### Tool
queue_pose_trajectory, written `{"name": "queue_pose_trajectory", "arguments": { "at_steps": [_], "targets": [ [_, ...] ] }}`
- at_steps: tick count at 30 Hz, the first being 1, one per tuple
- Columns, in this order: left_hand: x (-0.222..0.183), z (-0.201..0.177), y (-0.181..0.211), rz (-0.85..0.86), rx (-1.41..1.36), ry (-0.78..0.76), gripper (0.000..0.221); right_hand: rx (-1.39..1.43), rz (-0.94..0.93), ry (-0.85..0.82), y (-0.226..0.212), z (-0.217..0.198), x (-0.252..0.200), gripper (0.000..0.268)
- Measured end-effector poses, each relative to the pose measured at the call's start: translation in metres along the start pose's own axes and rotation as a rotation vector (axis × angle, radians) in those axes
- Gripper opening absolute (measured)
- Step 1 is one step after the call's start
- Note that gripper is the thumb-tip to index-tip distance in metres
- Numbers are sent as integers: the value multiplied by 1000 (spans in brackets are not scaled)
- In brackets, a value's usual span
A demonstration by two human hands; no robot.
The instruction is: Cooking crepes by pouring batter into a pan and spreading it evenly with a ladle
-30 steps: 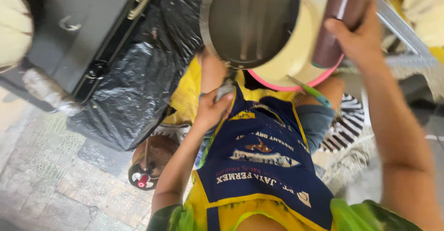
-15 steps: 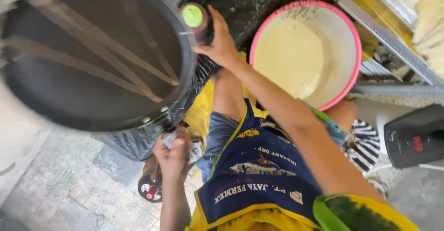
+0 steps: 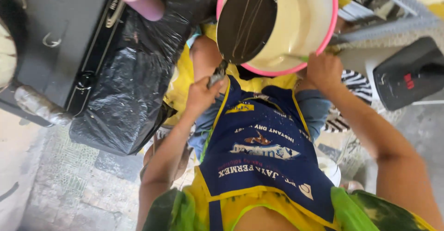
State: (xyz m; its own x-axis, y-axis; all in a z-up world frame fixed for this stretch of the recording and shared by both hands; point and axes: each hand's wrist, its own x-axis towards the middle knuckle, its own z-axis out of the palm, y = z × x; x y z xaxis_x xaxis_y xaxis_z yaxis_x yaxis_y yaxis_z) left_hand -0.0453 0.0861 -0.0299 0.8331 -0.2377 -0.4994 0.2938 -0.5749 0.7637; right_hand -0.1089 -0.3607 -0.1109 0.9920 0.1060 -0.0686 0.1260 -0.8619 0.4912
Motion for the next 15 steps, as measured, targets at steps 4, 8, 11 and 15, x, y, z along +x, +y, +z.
{"name": "queue_pose_trajectory", "arguments": {
  "at_steps": [4, 8, 11, 15],
  "targets": [
    [33, -5, 3, 0, 124, -8, 46, -138, 20, 46, 34, -51, 19, 16],
    [53, -9, -2, 234, 450, 84, 56, -311, 100, -279, 80, -118, 8, 29],
    [69, -8, -9, 392, 664, 201, 55, -72, 212, -357, 110, -159, 4, 48],
    [98, -6, -14, 450, 836, 327, 60, 194, 326, -427, 113, -178, -4, 58]
  ]
}}
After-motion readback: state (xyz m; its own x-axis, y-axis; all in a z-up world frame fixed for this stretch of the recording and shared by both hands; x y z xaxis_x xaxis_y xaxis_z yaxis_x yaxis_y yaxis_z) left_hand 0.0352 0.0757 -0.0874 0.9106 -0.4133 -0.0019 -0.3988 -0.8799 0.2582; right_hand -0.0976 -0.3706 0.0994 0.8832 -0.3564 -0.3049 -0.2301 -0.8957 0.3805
